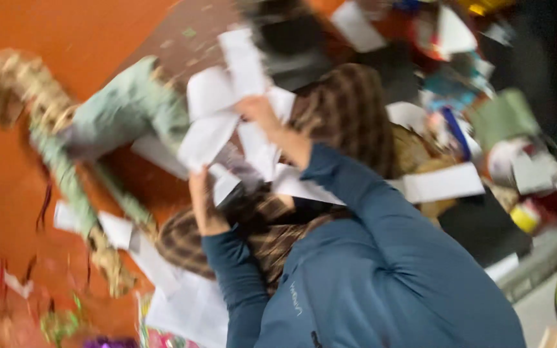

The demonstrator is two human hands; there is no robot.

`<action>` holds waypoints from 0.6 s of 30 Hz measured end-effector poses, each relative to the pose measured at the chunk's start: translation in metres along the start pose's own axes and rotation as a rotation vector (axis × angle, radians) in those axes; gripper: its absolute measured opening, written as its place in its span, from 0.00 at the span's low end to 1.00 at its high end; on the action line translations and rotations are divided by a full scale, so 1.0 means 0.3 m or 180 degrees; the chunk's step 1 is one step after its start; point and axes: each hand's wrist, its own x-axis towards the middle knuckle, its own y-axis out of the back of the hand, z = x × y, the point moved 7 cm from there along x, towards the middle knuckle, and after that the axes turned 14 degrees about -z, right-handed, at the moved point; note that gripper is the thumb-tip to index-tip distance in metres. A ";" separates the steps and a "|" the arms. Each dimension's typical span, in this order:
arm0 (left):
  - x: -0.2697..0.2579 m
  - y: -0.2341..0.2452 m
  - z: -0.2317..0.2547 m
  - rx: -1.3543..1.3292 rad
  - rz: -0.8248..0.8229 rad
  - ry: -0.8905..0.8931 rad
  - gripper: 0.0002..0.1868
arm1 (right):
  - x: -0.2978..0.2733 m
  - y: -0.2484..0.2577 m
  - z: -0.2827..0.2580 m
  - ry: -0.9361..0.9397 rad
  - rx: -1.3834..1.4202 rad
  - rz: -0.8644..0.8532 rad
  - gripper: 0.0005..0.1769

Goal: Applying paper strips and adhesive to a giraffe-shaped frame to create a piñata

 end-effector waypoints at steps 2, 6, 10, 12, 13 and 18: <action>-0.085 -0.069 0.087 -0.0926 0.0088 -0.0186 0.31 | -0.030 0.274 0.005 -0.1437 0.0858 0.0627 0.12; -0.141 -0.159 0.254 -0.2140 -0.0161 -0.0583 0.44 | -0.100 0.514 0.007 -0.2743 0.1753 0.2162 0.06; -0.236 -0.150 0.419 -0.1872 -0.0142 -0.0614 0.51 | -0.087 0.504 -0.270 -0.2173 0.1351 0.1951 0.34; -0.287 -0.143 0.551 -0.1893 -0.0152 -0.0711 0.66 | 0.118 0.507 -0.787 -0.0605 0.1063 0.1346 0.07; -0.306 -0.136 0.589 -0.1907 -0.0107 -0.0723 0.66 | 0.098 0.445 -0.806 -0.0580 0.1083 0.1310 0.07; -0.387 -0.126 0.728 -0.1932 -0.0170 -0.0753 0.70 | 0.193 0.173 -0.974 -0.0480 -0.0017 -0.0695 0.27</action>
